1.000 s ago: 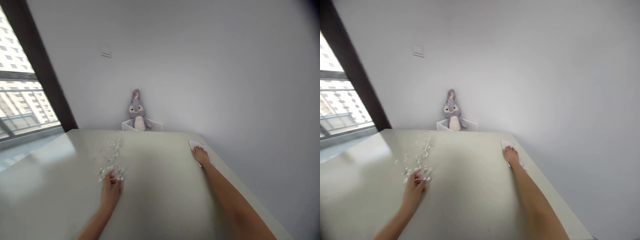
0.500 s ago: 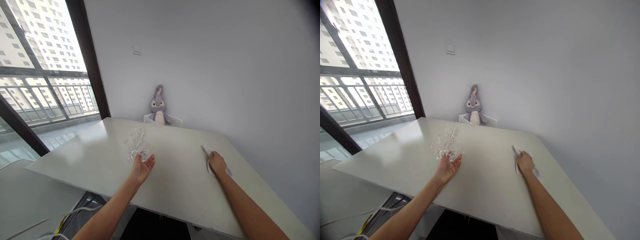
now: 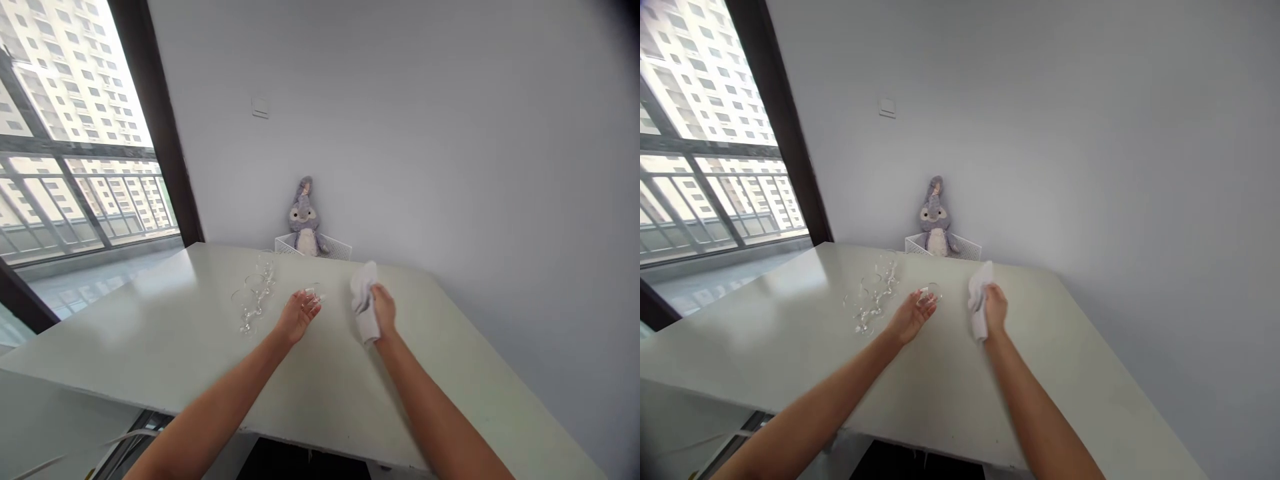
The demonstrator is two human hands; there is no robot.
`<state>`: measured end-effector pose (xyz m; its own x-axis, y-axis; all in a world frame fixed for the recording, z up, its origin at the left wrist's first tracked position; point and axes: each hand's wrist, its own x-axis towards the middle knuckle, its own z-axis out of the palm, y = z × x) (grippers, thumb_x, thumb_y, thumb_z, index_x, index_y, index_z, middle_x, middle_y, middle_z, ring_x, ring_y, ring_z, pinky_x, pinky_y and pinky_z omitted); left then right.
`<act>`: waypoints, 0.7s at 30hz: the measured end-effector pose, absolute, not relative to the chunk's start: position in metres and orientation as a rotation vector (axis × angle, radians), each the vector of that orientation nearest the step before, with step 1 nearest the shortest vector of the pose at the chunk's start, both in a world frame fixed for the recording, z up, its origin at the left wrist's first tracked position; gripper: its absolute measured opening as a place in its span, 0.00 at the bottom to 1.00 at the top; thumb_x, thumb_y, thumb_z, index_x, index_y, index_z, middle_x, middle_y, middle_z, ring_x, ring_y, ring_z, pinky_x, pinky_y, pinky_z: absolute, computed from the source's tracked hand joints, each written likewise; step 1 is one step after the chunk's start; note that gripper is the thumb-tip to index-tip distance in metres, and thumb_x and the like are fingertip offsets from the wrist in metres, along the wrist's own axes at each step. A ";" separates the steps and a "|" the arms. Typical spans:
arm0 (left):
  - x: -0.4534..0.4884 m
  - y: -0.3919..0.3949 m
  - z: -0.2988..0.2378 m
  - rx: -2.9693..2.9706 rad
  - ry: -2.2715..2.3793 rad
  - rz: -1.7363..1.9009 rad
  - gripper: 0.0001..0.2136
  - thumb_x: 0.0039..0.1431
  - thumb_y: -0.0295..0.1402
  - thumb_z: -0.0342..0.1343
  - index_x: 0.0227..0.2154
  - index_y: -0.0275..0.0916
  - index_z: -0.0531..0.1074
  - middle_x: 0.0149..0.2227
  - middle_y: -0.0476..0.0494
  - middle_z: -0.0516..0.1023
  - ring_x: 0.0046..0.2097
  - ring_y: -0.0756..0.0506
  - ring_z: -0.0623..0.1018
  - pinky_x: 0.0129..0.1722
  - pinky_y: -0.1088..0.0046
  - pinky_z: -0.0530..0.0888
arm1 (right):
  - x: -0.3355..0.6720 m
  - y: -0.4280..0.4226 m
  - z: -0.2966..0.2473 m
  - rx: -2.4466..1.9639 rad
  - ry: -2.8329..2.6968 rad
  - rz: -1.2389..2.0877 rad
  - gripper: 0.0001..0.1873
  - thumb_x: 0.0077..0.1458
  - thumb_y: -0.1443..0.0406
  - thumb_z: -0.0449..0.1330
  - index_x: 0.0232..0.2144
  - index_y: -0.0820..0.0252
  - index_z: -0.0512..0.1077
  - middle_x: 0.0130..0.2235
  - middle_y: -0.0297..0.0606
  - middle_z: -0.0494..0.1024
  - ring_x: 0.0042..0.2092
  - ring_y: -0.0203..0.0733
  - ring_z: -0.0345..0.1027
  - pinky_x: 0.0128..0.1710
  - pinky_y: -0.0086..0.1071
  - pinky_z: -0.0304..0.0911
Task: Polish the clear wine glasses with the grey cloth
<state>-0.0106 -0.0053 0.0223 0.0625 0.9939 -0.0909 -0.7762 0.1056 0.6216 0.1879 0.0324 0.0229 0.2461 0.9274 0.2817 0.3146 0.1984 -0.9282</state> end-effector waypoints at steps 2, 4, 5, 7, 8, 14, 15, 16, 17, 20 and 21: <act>-0.003 0.004 0.017 0.579 0.574 1.441 0.11 0.48 0.34 0.59 0.34 0.40 0.64 0.36 0.47 0.72 0.39 0.48 0.75 0.40 0.70 0.71 | 0.154 0.018 0.023 -1.269 -1.393 0.670 0.20 0.55 0.55 0.44 0.38 0.59 0.70 0.37 0.39 0.75 0.42 0.44 0.67 0.42 0.35 0.62; -0.001 0.009 0.009 0.652 0.601 1.474 0.14 0.47 0.35 0.60 0.36 0.41 0.64 0.36 0.48 0.72 0.38 0.49 0.74 0.39 0.71 0.70 | 0.130 0.004 0.014 -1.113 -1.634 0.714 0.20 0.57 0.56 0.44 0.45 0.57 0.67 0.45 0.40 0.72 0.47 0.44 0.63 0.48 0.37 0.58; -0.002 0.010 0.005 0.683 0.623 1.480 0.15 0.47 0.35 0.60 0.37 0.41 0.63 0.37 0.48 0.72 0.38 0.49 0.74 0.39 0.71 0.70 | 0.123 -0.001 0.008 -1.068 -1.699 0.742 0.20 0.57 0.57 0.45 0.48 0.57 0.65 0.48 0.40 0.70 0.48 0.44 0.62 0.49 0.37 0.56; -0.005 0.010 -0.003 0.755 0.671 1.447 0.18 0.46 0.36 0.60 0.39 0.41 0.62 0.39 0.46 0.72 0.38 0.49 0.74 0.39 0.71 0.70 | 0.120 -0.006 -0.005 -0.998 -1.769 0.828 0.20 0.57 0.59 0.46 0.50 0.57 0.63 0.49 0.40 0.69 0.49 0.44 0.61 0.50 0.37 0.56; -0.007 0.009 -0.006 0.801 0.687 1.415 0.20 0.45 0.35 0.61 0.40 0.41 0.61 0.40 0.45 0.71 0.38 0.49 0.74 0.39 0.71 0.70 | 0.123 -0.006 -0.010 -0.967 -1.781 0.881 0.20 0.56 0.59 0.47 0.50 0.57 0.62 0.49 0.40 0.69 0.48 0.43 0.62 0.49 0.36 0.56; -0.002 0.006 -0.010 1.128 0.753 1.343 0.21 0.48 0.38 0.58 0.44 0.40 0.60 0.41 0.45 0.71 0.39 0.49 0.73 0.42 0.71 0.68 | 0.139 -0.004 -0.016 -0.829 -1.738 1.056 0.20 0.51 0.56 0.55 0.46 0.57 0.66 0.48 0.41 0.67 0.48 0.45 0.60 0.45 0.36 0.59; -0.001 0.005 -0.009 1.187 0.792 1.322 0.21 0.48 0.39 0.58 0.44 0.40 0.60 0.39 0.46 0.71 0.38 0.49 0.72 0.41 0.71 0.68 | 0.139 -0.006 -0.015 -0.819 -1.702 1.114 0.21 0.50 0.56 0.56 0.46 0.57 0.67 0.47 0.41 0.68 0.47 0.45 0.62 0.44 0.36 0.60; -0.001 0.005 -0.009 1.244 0.836 1.279 0.22 0.48 0.39 0.57 0.45 0.39 0.59 0.36 0.47 0.71 0.36 0.49 0.72 0.39 0.71 0.69 | 0.138 -0.008 -0.015 -0.804 -1.657 1.197 0.22 0.50 0.55 0.57 0.46 0.57 0.66 0.44 0.40 0.70 0.45 0.45 0.64 0.42 0.35 0.61; -0.001 0.005 -0.009 1.292 0.877 1.227 0.23 0.48 0.40 0.57 0.46 0.39 0.59 0.33 0.48 0.71 0.34 0.50 0.72 0.36 0.72 0.69 | 0.137 -0.009 -0.016 -0.782 -1.605 1.299 0.23 0.49 0.55 0.58 0.46 0.57 0.66 0.42 0.39 0.71 0.42 0.44 0.66 0.40 0.35 0.62; -0.008 0.005 -0.009 1.353 0.867 1.092 0.24 0.49 0.40 0.56 0.49 0.40 0.59 0.33 0.47 0.71 0.35 0.49 0.72 0.36 0.71 0.69 | 0.138 -0.010 -0.017 -0.751 -1.384 1.635 0.25 0.45 0.53 0.61 0.44 0.58 0.65 0.31 0.36 0.74 0.30 0.40 0.68 0.31 0.34 0.64; -0.011 0.006 -0.009 1.351 0.816 1.066 0.24 0.50 0.39 0.56 0.50 0.41 0.60 0.37 0.46 0.71 0.38 0.47 0.72 0.39 0.70 0.68 | 0.140 -0.009 -0.017 -0.769 -1.297 1.713 0.25 0.44 0.53 0.61 0.43 0.59 0.65 0.28 0.35 0.73 0.25 0.38 0.67 0.27 0.32 0.63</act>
